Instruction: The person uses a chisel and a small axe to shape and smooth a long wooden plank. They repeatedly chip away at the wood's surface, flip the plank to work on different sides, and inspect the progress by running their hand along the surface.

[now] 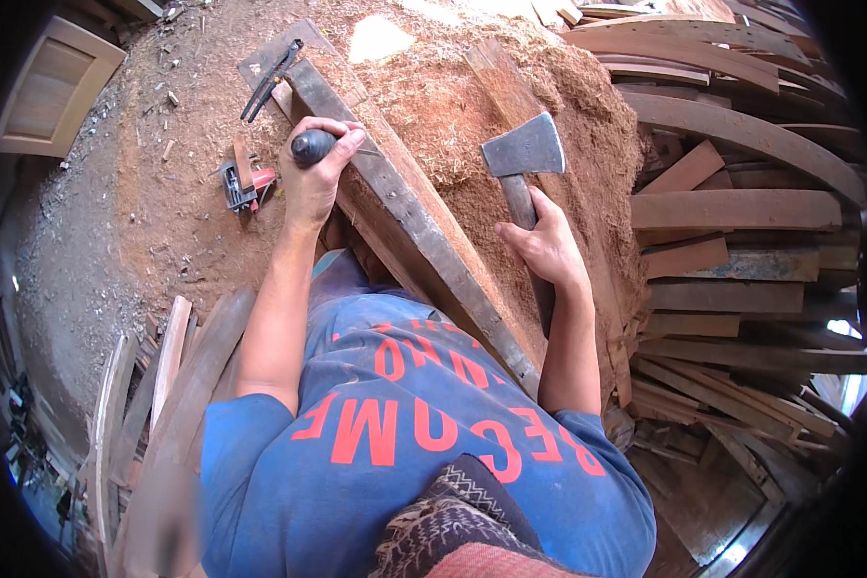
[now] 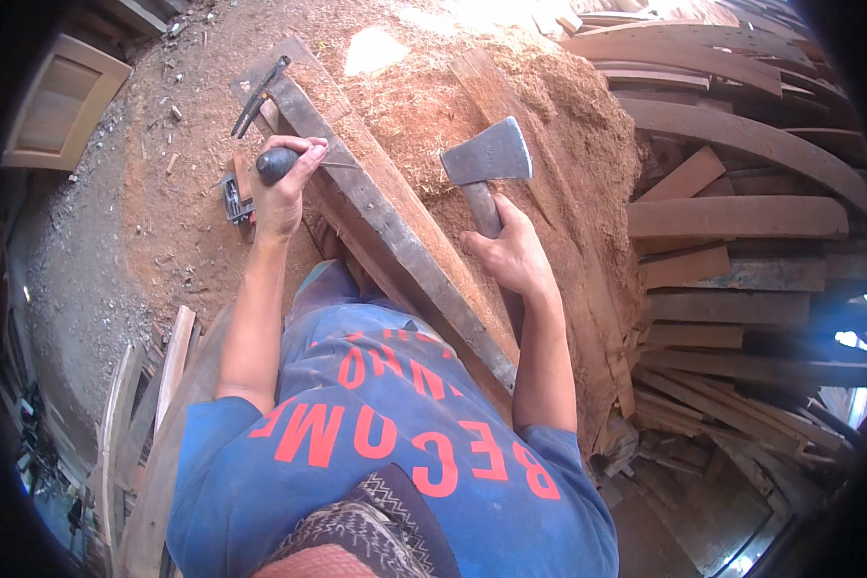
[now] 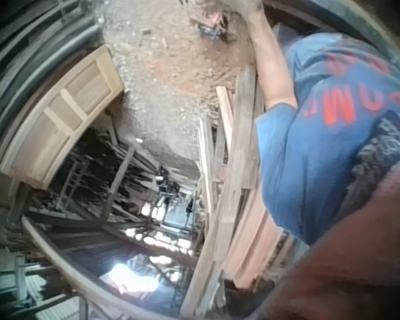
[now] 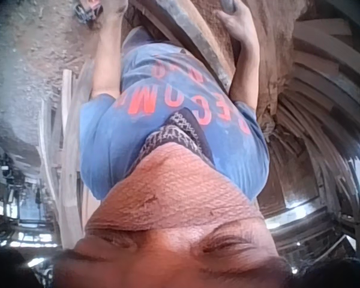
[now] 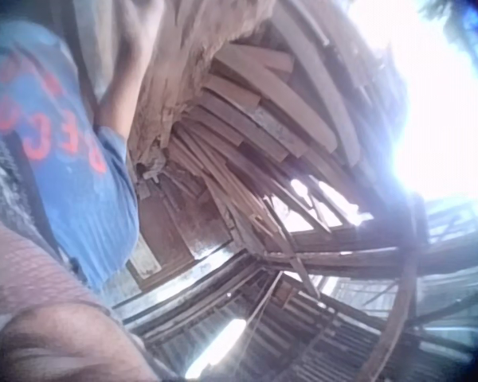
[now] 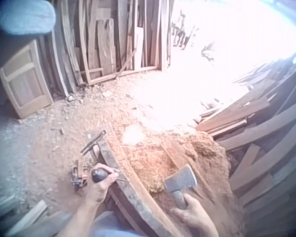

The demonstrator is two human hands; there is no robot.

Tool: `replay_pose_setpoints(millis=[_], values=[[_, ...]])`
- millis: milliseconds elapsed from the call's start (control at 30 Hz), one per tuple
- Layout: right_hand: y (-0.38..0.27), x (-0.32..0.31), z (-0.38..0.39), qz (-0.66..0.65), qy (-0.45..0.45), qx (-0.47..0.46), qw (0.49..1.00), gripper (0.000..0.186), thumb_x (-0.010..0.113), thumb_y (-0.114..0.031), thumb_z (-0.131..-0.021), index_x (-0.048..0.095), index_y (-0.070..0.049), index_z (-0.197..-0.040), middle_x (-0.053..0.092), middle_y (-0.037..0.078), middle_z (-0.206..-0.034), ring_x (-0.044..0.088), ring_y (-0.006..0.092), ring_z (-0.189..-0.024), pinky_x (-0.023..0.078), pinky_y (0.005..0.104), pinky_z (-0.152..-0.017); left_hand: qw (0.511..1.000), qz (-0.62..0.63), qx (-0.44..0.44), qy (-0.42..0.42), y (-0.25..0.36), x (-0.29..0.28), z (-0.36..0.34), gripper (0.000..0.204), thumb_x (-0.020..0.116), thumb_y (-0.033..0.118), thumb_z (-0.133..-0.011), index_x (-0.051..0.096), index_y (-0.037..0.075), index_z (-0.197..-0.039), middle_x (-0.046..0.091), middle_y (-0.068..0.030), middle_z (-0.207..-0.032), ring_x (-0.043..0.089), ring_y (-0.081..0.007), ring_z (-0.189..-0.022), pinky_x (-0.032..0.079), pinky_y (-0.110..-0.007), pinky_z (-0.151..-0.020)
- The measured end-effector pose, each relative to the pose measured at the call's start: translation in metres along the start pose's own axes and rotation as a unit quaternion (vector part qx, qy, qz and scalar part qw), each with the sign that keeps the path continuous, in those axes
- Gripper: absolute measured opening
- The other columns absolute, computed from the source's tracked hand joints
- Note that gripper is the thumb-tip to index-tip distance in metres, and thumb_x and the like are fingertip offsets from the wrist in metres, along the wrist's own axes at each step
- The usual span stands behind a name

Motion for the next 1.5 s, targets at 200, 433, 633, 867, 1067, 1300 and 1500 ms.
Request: replay_pose_setpoints(millis=[200,433,633,867,1067,1300,1500], values=[[-0.006,0.000,0.006,0.002,-0.006,-0.005,1.000,0.050,0.078,-0.014,-0.084,0.060,0.003,-0.128,0.061,0.008,-0.086,0.059,0.0135,-0.064,0.050,0.0337,-0.058,0.998,-0.028,0.016,0.056,-0.015,0.001,-0.005,0.018,0.084,0.005,-0.089,0.072,0.004,-0.102,0.070,-0.0002,-0.093,0.065,-0.0085,-0.088,0.054,-0.026,-0.084],[-0.016,-0.001,0.014,0.013,0.003,-0.002,1.000,0.047,0.079,-0.015,-0.085,0.060,0.003,-0.124,0.062,0.009,-0.086,0.061,0.0142,-0.065,0.051,0.0343,-0.059,0.991,-0.109,0.041,0.070,-0.013,0.002,0.002,0.014,0.085,0.008,-0.089,0.073,0.006,-0.095,0.070,0.0007,-0.093,0.063,-0.0078,-0.085,0.052,-0.025,-0.079],[-0.021,0.000,0.021,0.030,0.030,-0.048,0.998,0.044,0.080,-0.018,-0.088,0.060,0.003,-0.121,0.063,0.010,-0.083,0.062,0.0168,-0.066,0.052,0.0367,-0.062,0.993,-0.114,0.036,0.015,-0.005,0.014,0.011,0.023,0.085,0.008,-0.088,0.072,0.005,-0.106,0.069,0.0009,-0.093,0.064,-0.0083,-0.087,0.053,-0.026,-0.084],[-0.064,0.015,0.059,0.042,0.186,-0.295,0.936,0.033,0.080,-0.014,-0.089,0.065,0.000,-0.115,0.072,0.019,-0.090,0.073,0.0286,-0.076,0.056,0.0394,-0.069,0.971,-0.214,0.073,-0.077,-0.011,0.024,0.037,0.014,0.082,0.012,-0.089,0.073,0.006,-0.099,0.066,-0.0016,-0.087,0.064,-0.0126,-0.082,0.054,-0.030,-0.081],[-0.021,0.056,0.033,0.202,0.124,-0.408,0.882,0.011,0.070,-0.005,-0.088,0.062,-0.003,-0.095,0.064,0.017,-0.085,0.070,0.0366,-0.078,0.056,0.0457,-0.068,0.973,-0.198,0.110,-0.051,-0.029,0.057,0.041,0.018,0.081,0.015,-0.090,0.066,0.004,-0.086,0.064,-0.0061,-0.083,0.062,-0.0179,-0.078,0.051,-0.035,-0.073],[-0.046,0.049,0.062,0.167,0.162,-0.441,0.867,0.014,0.075,-0.009,-0.088,0.065,-0.003,-0.094,0.066,0.015,-0.084,0.068,0.0387,-0.071,0.055,0.0452,-0.064,0.958,-0.225,0.167,-0.063,-0.033,0.055,0.042,0.016,0.080,0.011,-0.091,0.066,0.004,-0.087,0.064,-0.0044,-0.081,0.060,-0.0122,-0.073,0.050,-0.030,-0.069],[-0.010,0.075,0.032,0.228,0.115,-0.329,0.909,0.014,0.073,-0.013,-0.089,0.064,-0.004,-0.094,0.069,0.021,-0.082,0.069,0.0461,-0.077,0.056,0.0511,-0.070,0.960,-0.209,0.179,-0.059,-0.040,0.048,0.047,0.017,0.080,0.012,-0.091,0.065,0.004,-0.090,0.061,-0.0052,-0.082,0.059,-0.0137,-0.074,0.049,-0.031,-0.069]])
Point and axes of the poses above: each hand's wrist, its own z-axis away from the middle knuckle, its own x-axis out of the palm, y = z × x, the point moved 1 cm from there along -z, towards the middle knuckle
